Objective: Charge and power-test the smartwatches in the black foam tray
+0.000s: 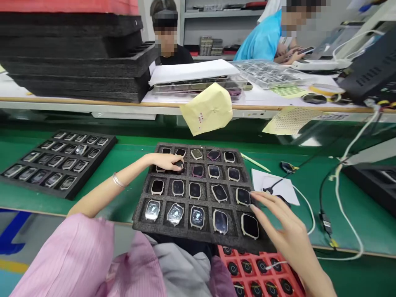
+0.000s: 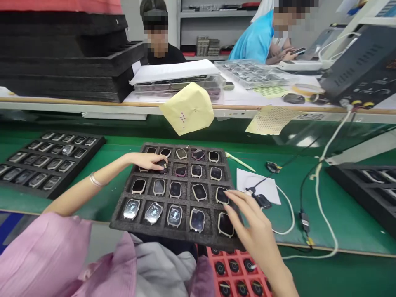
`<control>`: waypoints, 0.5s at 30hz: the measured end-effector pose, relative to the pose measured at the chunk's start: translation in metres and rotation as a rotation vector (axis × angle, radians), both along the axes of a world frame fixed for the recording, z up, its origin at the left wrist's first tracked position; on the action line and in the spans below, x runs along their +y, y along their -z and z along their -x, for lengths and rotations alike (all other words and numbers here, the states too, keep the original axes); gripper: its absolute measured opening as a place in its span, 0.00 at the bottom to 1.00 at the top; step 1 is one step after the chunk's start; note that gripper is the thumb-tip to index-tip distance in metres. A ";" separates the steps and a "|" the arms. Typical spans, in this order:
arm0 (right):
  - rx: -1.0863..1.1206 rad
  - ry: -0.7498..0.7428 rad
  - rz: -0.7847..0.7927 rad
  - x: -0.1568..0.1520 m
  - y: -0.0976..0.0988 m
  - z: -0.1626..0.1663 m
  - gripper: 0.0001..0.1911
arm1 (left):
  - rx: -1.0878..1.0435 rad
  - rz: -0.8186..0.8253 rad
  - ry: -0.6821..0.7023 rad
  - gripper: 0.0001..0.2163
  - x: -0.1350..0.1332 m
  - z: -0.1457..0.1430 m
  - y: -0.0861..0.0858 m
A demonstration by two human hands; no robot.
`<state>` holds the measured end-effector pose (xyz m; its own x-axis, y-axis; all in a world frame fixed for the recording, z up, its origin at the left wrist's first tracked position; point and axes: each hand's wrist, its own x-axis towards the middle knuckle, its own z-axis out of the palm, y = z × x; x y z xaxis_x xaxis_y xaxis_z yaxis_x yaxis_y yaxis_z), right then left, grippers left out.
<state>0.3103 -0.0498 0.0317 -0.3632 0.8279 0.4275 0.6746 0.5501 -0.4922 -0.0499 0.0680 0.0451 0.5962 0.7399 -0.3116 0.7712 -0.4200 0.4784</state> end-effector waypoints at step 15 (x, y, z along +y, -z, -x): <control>-0.532 -0.331 -0.266 -0.046 0.046 0.144 0.31 | -0.356 -0.362 -0.674 0.29 -0.125 0.067 0.060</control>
<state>0.1664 -0.0960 -0.0140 -0.7962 0.5286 0.2943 0.5630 0.8254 0.0405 -0.1167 -0.0569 -0.0148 0.0084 0.9906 0.1366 0.7405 -0.0980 0.6649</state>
